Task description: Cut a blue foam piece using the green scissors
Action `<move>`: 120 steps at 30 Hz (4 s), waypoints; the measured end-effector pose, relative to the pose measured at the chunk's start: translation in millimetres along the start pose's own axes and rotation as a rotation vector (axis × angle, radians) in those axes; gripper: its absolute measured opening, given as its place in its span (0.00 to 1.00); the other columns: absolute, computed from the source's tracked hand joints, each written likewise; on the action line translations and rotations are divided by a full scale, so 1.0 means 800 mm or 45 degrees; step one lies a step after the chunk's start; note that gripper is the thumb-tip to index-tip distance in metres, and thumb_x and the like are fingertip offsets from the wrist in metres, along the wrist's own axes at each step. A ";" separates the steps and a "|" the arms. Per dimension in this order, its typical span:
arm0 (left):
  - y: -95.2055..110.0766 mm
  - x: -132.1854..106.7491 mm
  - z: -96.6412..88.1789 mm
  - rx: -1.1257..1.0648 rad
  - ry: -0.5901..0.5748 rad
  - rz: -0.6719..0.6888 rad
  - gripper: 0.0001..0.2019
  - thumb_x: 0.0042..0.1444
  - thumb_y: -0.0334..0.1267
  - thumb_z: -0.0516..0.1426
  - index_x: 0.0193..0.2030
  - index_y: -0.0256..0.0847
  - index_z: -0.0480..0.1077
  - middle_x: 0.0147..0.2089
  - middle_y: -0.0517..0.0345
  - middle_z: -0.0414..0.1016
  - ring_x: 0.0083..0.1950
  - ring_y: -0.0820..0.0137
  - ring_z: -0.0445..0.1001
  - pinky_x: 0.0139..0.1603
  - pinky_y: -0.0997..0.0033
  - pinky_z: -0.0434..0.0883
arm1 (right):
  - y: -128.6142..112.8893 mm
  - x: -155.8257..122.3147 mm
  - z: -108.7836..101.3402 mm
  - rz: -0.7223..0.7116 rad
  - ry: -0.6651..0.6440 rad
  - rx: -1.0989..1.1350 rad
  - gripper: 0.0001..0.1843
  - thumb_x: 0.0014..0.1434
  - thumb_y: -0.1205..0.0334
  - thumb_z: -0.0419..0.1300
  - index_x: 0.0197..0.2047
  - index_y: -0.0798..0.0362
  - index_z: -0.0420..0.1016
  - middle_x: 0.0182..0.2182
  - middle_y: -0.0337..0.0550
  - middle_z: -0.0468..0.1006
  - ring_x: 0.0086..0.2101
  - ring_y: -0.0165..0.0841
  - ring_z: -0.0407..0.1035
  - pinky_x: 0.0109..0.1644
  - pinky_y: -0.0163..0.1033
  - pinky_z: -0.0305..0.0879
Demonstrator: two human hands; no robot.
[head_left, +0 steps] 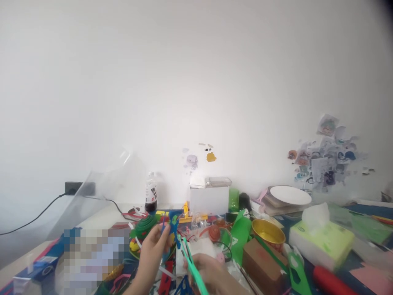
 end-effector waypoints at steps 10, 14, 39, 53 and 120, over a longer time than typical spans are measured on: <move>-0.014 -0.029 0.012 -0.014 -0.062 -0.037 0.20 0.48 0.56 0.52 0.17 0.44 0.56 0.11 0.68 0.59 0.15 0.74 0.59 0.20 0.74 0.59 | -0.023 -0.029 0.038 0.105 -0.150 0.145 0.15 0.38 0.58 0.65 0.32 0.53 0.74 0.19 0.35 0.67 0.20 0.25 0.58 0.23 0.29 0.50; -0.008 -0.037 0.016 0.080 -0.087 -0.023 0.20 0.49 0.57 0.50 0.17 0.45 0.56 0.11 0.68 0.59 0.16 0.73 0.60 0.20 0.73 0.59 | -0.042 -0.039 0.036 0.086 -0.139 0.142 0.18 0.40 0.52 0.66 0.33 0.54 0.74 0.23 0.37 0.68 0.21 0.24 0.56 0.25 0.29 0.50; -0.002 -0.055 0.031 0.267 -0.176 0.065 0.18 0.55 0.51 0.46 0.19 0.45 0.50 0.14 0.71 0.53 0.17 0.77 0.54 0.21 0.76 0.56 | -0.033 -0.037 0.024 -0.008 -0.030 0.245 0.33 0.45 0.47 0.65 0.50 0.54 0.63 0.23 0.35 0.69 0.19 0.24 0.59 0.22 0.29 0.55; -0.019 -0.056 0.036 0.246 -0.166 0.055 0.16 0.55 0.49 0.47 0.21 0.45 0.51 0.14 0.73 0.51 0.16 0.77 0.54 0.18 0.77 0.55 | -0.026 -0.033 0.030 -0.024 -0.075 0.243 0.33 0.48 0.44 0.62 0.51 0.56 0.61 0.23 0.34 0.66 0.14 0.19 0.52 0.15 0.26 0.52; 0.012 -0.061 0.050 -0.050 -0.368 -0.085 0.15 0.50 0.51 0.52 0.21 0.43 0.60 0.13 0.71 0.53 0.15 0.78 0.50 0.15 0.77 0.52 | -0.019 -0.033 0.009 -0.084 0.230 0.227 0.41 0.40 0.45 0.68 0.53 0.54 0.59 0.15 0.30 0.66 0.11 0.22 0.54 0.14 0.28 0.55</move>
Point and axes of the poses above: each hand's wrist, its own x-axis towards the middle knuckle, its own z-axis out of the palm, y = z × x, the point moved 9 cm from there along x, towards the middle knuckle
